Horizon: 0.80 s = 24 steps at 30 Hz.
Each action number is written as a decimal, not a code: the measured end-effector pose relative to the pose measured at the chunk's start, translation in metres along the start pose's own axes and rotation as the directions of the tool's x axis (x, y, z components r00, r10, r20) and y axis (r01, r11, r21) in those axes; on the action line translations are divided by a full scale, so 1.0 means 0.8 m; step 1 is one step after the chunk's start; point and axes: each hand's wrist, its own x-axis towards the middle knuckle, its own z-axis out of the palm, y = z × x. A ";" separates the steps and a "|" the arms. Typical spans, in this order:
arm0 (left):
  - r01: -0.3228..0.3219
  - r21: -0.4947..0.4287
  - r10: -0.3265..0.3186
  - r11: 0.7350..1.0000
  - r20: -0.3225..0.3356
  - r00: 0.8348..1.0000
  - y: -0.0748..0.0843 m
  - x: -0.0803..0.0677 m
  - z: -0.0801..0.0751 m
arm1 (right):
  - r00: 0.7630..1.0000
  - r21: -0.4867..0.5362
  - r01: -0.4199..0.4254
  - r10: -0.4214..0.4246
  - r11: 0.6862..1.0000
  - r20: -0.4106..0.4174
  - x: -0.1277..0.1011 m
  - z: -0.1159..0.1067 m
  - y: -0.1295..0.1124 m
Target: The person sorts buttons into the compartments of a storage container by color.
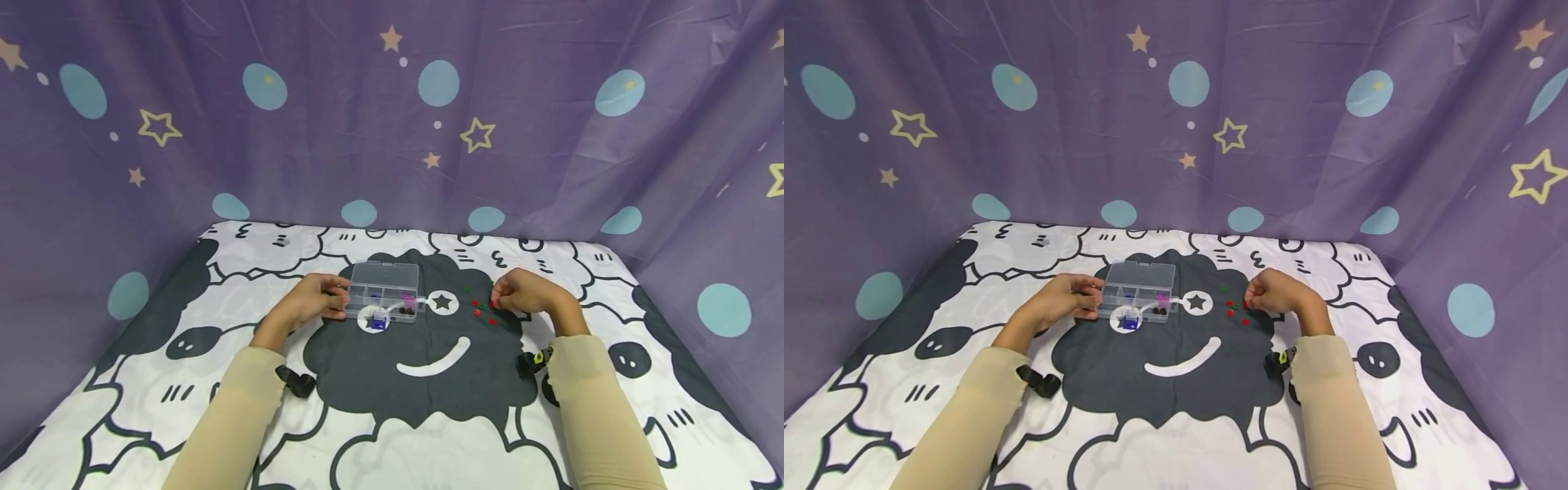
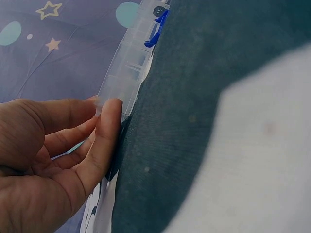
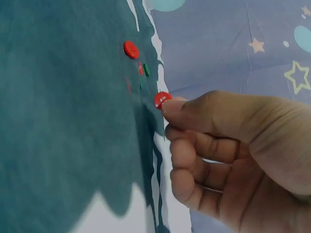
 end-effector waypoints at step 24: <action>-0.001 0.004 0.001 1.000 -0.010 1.000 0.000 -0.002 0.002 | 0.977 -0.129 0.213 -0.209 0.969 0.043 0.052 0.033 -0.094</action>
